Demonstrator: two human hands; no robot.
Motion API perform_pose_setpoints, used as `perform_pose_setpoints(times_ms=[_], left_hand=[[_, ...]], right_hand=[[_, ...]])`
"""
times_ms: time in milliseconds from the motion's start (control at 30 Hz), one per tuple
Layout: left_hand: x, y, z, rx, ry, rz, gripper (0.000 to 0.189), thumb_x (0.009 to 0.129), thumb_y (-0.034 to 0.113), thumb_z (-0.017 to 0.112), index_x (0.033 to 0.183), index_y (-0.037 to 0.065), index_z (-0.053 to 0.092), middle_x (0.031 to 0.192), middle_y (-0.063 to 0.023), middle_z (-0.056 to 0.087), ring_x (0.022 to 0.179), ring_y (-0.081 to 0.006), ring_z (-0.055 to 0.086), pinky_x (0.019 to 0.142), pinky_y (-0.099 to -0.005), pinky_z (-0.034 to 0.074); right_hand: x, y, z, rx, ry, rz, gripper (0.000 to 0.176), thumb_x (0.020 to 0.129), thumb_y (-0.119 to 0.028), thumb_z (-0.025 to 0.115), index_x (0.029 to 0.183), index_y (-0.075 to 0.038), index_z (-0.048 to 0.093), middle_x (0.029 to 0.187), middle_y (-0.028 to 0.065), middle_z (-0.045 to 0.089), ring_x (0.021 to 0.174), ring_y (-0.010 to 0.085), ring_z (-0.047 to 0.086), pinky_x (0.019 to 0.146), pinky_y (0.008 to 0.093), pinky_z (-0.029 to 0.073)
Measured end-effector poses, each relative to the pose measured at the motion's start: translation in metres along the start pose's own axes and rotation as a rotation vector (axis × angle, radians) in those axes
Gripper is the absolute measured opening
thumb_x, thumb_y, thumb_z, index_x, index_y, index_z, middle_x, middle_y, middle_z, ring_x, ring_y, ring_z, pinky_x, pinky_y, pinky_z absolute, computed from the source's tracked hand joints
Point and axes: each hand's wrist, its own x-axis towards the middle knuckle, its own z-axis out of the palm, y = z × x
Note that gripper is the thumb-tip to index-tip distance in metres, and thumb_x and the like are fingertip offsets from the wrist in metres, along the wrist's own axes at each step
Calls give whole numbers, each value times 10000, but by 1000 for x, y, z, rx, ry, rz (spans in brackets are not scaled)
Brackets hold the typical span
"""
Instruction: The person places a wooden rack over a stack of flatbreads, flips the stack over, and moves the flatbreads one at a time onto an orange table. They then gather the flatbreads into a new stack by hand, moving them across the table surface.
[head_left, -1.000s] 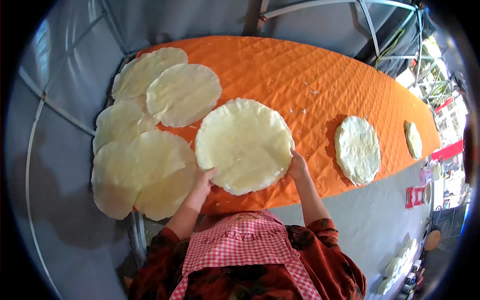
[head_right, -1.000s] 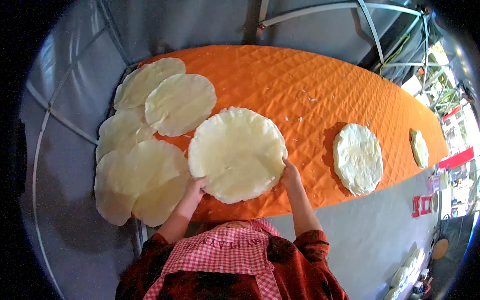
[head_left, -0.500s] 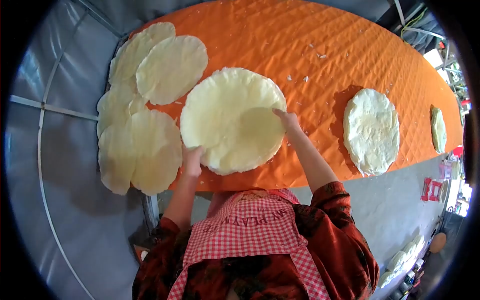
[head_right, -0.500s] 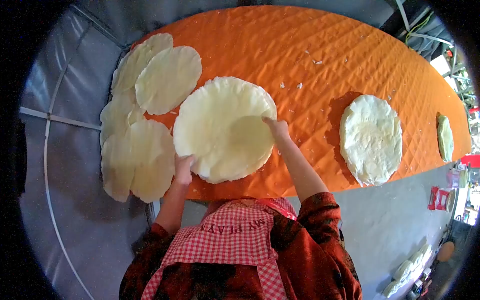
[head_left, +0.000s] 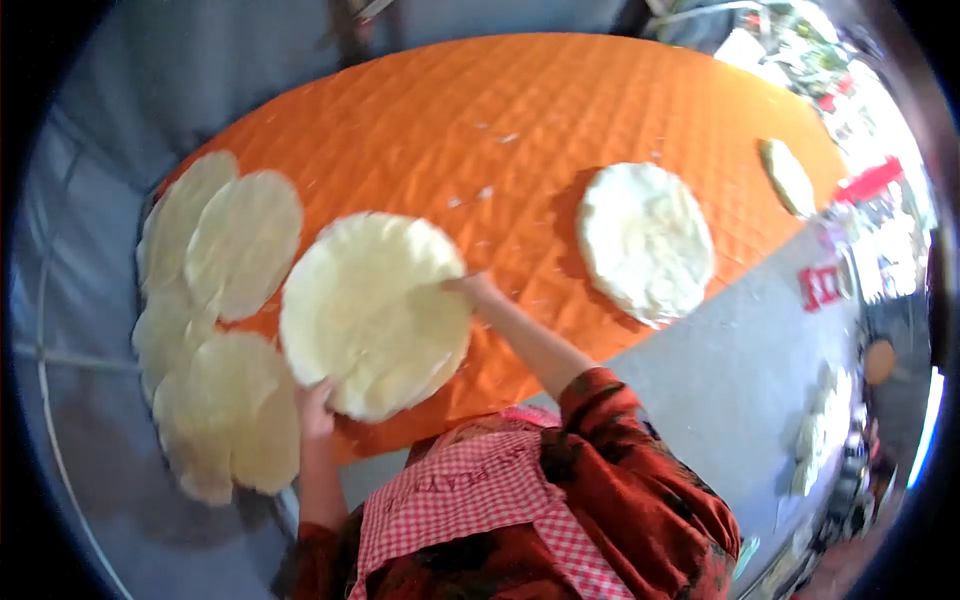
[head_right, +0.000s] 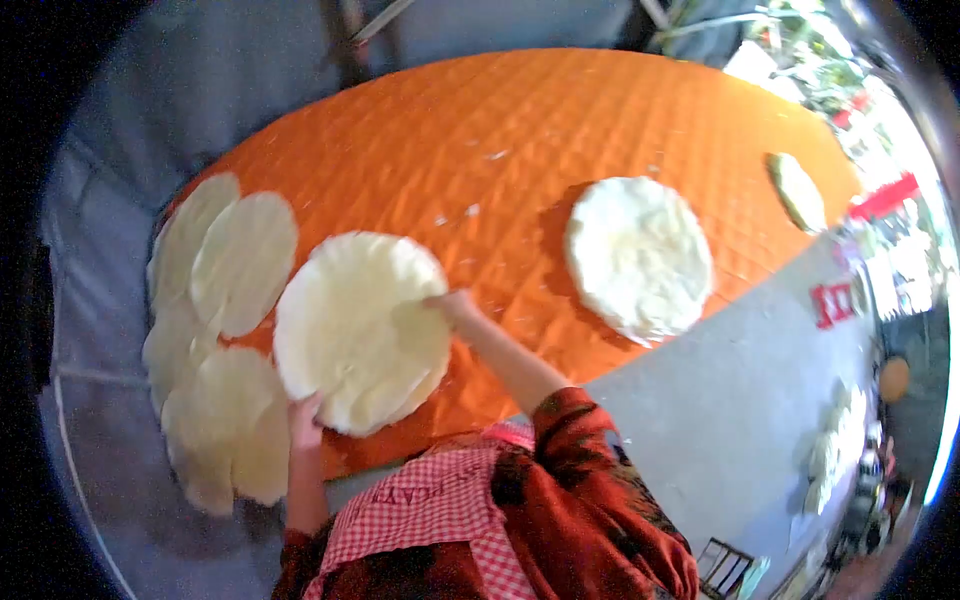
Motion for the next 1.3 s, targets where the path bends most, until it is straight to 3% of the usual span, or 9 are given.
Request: perform_pose_setpoints(times_ms=[167, 267, 500, 667, 800, 1000, 1067, 1133, 1300], left_hand=[[7, -21, -22, -13, 159, 62, 583, 758, -23, 615, 1306, 42, 425, 1169, -88, 568, 1041, -230, 574, 872, -352, 488], [22, -40, -60, -15, 81, 72, 573, 769, -14, 593, 1312, 54, 422, 1190, -87, 547, 1084, -230, 541, 910, -347, 461], [-27, 54, 115, 93, 93, 146, 719, 750, 17, 591, 1411, 91, 319, 1301, -103, 486, 1183, -242, 487, 983, -368, 417], [-47, 67, 306, 117, -154, 250, 715, 747, 67, 614, 1404, 95, 335, 1304, -71, 497, 1194, -236, 477, 973, -378, 417], [-12, 62, 428, 237, -381, 280, 626, 766, 96, 651, 1330, 39, 386, 1247, -115, 524, 1116, -237, 533, 930, -358, 448], [91, -37, 545, 284, -698, 121, 519, 724, 39, 693, 1195, -10, 481, 1102, -122, 601, 1014, -234, 582, 889, -375, 483], [136, -108, 544, 399, -645, 64, 510, 720, -7, 671, 1187, -13, 467, 1140, -142, 571, 1024, -256, 569, 910, -383, 468], [133, -144, 550, 726, -349, 110, 512, 714, -49, 648, 1182, -18, 443, 1156, -160, 551, 1035, -270, 562, 903, -391, 471], [110, -129, 558, 659, -354, 8, 503, 738, -69, 617, 1191, -13, 407, 1147, -175, 548, 1046, -289, 566, 873, -407, 495]], right_hand=[[-29, -9, -4, 211, -247, -193, 484, 714, -10, 683, 1180, 9, 556, 1022, 81, 637, 898, 210, 620, 826, 360, 511], [-37, -15, -10, 167, -297, -333, 574, 715, 18, 680, 1261, -14, 505, 1120, 72, 609, 1023, 194, 584, 894, 352, 480], [-94, -79, -117, 113, -159, -632, 511, 699, 41, 686, 1190, -36, 564, 1011, 21, 643, 921, 137, 605, 836, 313, 503], [-183, -124, -276, 290, 130, -745, 457, 733, 13, 666, 1174, -16, 550, 954, 72, 656, 805, 165, 638, 722, 312, 525], [-220, -111, -380, 464, 276, -827, 435, 760, 19, 630, 1179, -28, 523, 1015, 85, 632, 886, 176, 622, 765, 306, 514], [-158, 12, -457, 691, 428, -660, 437, 754, 20, 618, 1181, -1, 530, 1018, 89, 626, 884, 189, 615, 764, 312, 513], [-115, 73, -470, 609, 539, -512, 422, 753, 16, 623, 1165, 1, 535, 1029, 95, 623, 896, 200, 614, 767, 319, 514], [-104, 92, -472, 636, 543, -492, 424, 750, 15, 625, 1164, 1, 531, 1033, 99, 624, 901, 205, 614, 770, 326, 515], [-115, 81, -481, 758, 393, -343, 416, 744, 28, 621, 1148, -7, 529, 1042, 92, 629, 924, 197, 610, 810, 315, 497]])
